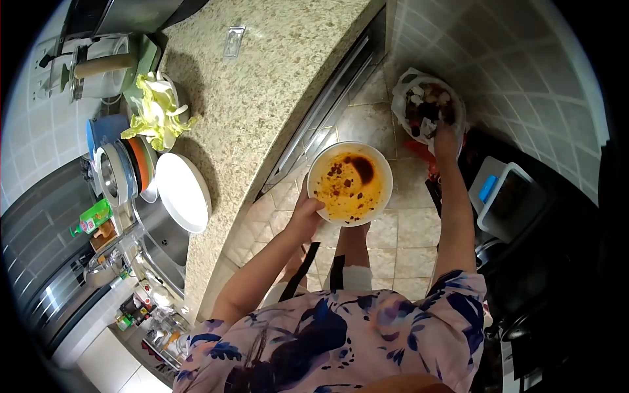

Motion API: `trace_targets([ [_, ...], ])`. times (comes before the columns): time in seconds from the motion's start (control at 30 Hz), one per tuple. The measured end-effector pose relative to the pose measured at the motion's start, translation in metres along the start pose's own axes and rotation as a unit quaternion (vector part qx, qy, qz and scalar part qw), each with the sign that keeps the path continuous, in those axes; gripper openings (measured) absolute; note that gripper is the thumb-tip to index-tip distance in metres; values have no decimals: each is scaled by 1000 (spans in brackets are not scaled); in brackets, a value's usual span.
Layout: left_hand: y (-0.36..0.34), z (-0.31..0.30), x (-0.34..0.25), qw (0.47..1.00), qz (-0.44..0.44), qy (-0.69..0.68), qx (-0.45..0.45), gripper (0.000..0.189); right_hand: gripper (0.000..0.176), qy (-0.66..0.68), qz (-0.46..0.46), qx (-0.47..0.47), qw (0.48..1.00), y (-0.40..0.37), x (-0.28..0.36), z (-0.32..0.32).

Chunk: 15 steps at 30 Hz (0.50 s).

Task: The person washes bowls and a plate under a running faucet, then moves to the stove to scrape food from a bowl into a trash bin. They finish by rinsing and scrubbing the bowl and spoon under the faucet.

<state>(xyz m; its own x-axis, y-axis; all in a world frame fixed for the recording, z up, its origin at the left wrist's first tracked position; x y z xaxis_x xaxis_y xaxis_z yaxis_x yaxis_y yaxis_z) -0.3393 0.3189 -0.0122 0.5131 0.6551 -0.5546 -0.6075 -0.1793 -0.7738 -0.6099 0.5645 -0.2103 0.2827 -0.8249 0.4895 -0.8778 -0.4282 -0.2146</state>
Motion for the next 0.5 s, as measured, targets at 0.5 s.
trace_targets([
  [0.5,-18,33,-17,993,8,83,81,76,22,514,45,-289,806,-124,103,-189],
])
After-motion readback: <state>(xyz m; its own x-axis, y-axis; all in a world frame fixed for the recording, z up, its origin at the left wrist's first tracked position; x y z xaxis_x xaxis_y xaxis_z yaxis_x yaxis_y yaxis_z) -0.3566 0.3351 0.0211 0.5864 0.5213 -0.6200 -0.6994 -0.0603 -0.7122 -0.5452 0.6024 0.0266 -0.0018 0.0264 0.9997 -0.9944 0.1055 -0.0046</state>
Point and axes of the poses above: each hand's wrist, its own y-axis towards the middle knuckle, its own z-axis out of the palm, x = y × z, the point moved 2 cm from there along y, towards the middle knuckle, and after that the axes turned 15 degrees about y, right-handed, at the moved point
